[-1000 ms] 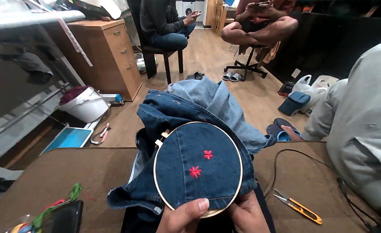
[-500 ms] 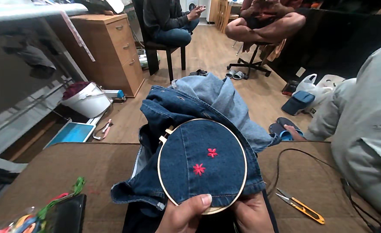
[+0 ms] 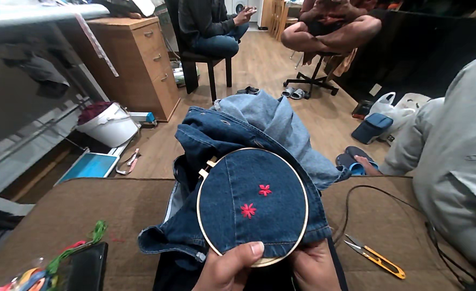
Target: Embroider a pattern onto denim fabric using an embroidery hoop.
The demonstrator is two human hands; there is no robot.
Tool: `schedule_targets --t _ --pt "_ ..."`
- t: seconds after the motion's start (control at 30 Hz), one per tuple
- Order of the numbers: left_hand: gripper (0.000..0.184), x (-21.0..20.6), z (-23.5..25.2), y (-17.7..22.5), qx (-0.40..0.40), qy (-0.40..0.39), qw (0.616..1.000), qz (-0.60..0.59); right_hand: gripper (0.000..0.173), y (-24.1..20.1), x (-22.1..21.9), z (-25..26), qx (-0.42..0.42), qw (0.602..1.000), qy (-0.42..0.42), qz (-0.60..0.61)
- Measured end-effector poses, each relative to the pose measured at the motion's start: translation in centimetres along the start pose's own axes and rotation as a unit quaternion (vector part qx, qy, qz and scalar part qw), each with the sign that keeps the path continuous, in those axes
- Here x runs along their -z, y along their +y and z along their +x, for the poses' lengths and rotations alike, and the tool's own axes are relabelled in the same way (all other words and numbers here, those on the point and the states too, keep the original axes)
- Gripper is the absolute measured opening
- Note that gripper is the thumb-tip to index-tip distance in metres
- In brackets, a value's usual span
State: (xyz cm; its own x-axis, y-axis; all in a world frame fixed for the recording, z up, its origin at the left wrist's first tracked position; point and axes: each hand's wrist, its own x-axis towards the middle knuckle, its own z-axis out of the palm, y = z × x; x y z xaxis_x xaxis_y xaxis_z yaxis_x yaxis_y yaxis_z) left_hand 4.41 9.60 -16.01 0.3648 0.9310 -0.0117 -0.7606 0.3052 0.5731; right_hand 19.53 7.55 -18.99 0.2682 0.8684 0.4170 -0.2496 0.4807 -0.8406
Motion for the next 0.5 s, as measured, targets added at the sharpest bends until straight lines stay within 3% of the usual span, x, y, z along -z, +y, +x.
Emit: schedule_targets --t 0.5 --pt "0.025 -0.04 -0.10 0.14 0.004 0.000 1.000 0.002 0.044 -0.20 -0.16 -0.07 -0.007 1.000 0.017 -0.012"
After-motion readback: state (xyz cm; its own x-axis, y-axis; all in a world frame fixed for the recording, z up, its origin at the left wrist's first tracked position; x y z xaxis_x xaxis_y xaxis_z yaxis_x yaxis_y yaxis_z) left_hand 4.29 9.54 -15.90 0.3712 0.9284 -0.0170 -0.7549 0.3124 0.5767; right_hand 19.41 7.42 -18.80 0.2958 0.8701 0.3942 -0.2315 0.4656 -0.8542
